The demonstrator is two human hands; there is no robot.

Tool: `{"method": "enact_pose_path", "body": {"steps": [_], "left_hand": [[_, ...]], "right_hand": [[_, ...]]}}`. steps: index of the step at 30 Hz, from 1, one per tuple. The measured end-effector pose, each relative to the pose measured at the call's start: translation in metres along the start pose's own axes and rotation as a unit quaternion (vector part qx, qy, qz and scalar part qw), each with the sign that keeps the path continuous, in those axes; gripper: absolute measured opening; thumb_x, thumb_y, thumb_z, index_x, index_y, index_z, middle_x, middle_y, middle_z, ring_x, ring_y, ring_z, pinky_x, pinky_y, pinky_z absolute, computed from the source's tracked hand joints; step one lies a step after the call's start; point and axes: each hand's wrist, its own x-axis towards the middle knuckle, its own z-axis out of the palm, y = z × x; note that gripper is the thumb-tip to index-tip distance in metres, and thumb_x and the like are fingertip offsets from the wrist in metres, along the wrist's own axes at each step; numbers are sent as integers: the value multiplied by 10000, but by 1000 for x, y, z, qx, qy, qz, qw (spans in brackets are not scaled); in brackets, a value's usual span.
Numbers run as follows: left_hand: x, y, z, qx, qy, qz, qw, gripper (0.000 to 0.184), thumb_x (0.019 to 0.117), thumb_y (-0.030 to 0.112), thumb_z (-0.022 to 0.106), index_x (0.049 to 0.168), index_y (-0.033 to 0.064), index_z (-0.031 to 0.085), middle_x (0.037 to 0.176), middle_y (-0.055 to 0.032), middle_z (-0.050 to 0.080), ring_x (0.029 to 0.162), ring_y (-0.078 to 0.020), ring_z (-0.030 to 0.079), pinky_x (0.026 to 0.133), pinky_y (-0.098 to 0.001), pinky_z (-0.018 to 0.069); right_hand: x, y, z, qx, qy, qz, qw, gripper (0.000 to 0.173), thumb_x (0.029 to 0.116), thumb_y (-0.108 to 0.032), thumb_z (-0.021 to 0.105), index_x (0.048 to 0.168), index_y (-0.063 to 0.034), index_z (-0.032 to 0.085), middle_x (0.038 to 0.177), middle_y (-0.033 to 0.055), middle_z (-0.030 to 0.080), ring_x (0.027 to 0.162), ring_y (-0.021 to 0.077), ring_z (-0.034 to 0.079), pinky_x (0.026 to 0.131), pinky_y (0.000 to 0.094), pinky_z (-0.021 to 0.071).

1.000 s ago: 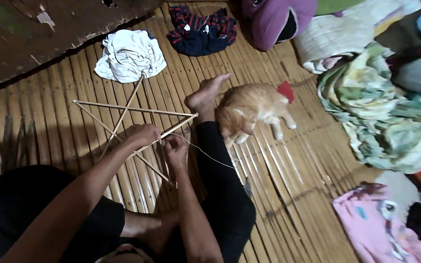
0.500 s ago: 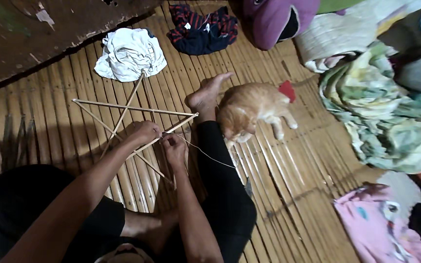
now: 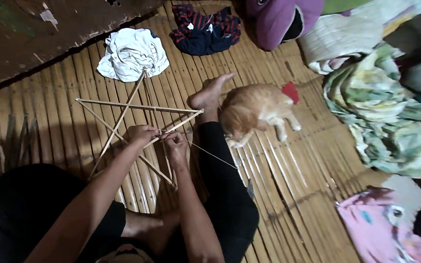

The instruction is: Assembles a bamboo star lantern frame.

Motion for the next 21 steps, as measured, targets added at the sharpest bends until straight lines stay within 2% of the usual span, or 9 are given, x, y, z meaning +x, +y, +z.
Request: {"method": "enact_pose_path", "body": {"steps": [1,3,7,10,12,15,17,19,21], "left_hand": [[-2,1,1,-5,8,5,1000,130,1019,62,610,1073,-32,682,947,-87,690,813,-96,608,786,-277,508],[-3,2,3,14,18,13,1000,122,1014,54,613,1068,-31,682,929,-90,682,799,-100,608,776,-274,509],[-9,3,8,47,30,15,998,168,1034,67,579,1132,-32,673,1047,-156,687,955,-205,646,913,-388,517],[-19,16,8,93,15,62,994,187,1052,97,556,1156,-15,663,1074,-165,693,999,-240,668,945,-441,521],[-31,34,6,124,5,99,987,192,1058,107,550,1160,-11,662,1070,-167,697,1002,-250,672,942,-456,522],[-50,61,4,151,-16,147,977,207,1060,110,541,1161,-21,665,1069,-190,694,1012,-292,669,942,-492,515],[-64,72,0,169,-48,167,970,207,1066,115,539,1166,-20,659,1080,-187,696,1023,-289,680,956,-485,529],[-84,75,-5,199,-73,188,959,182,1063,125,552,1129,2,670,1029,-156,700,971,-265,681,917,-478,535],[-110,68,-10,224,-84,201,950,147,1050,129,584,1091,29,683,965,-120,696,880,-235,668,833,-461,540]], "right_hand": [[-1,-2,2,4,6,14,1000,148,898,9,560,809,-99,604,889,11,703,709,56,610,600,224,495],[-2,-4,4,11,18,37,999,159,908,10,546,797,-102,567,842,10,678,645,54,575,561,220,472],[-5,-9,5,26,32,53,998,159,911,14,535,797,-97,536,792,11,648,615,63,558,565,229,474],[-7,-25,5,58,37,16,998,163,888,9,549,778,-110,556,779,8,659,642,66,589,580,227,494],[-9,-44,7,95,31,-18,995,174,875,12,550,777,-131,571,785,-2,668,691,72,624,634,240,528],[-16,-72,11,121,46,-48,990,185,865,16,530,757,-128,575,751,3,670,598,61,595,559,219,503],[-31,-89,12,114,57,-61,990,192,875,15,518,757,-122,584,754,4,674,597,58,600,560,213,508],[-57,-102,13,95,66,-66,991,166,886,28,534,792,-95,593,786,15,689,609,65,616,568,222,530],[-90,-105,11,77,60,-73,993,138,898,7,560,823,-94,614,835,13,714,643,59,645,583,222,553]]}}
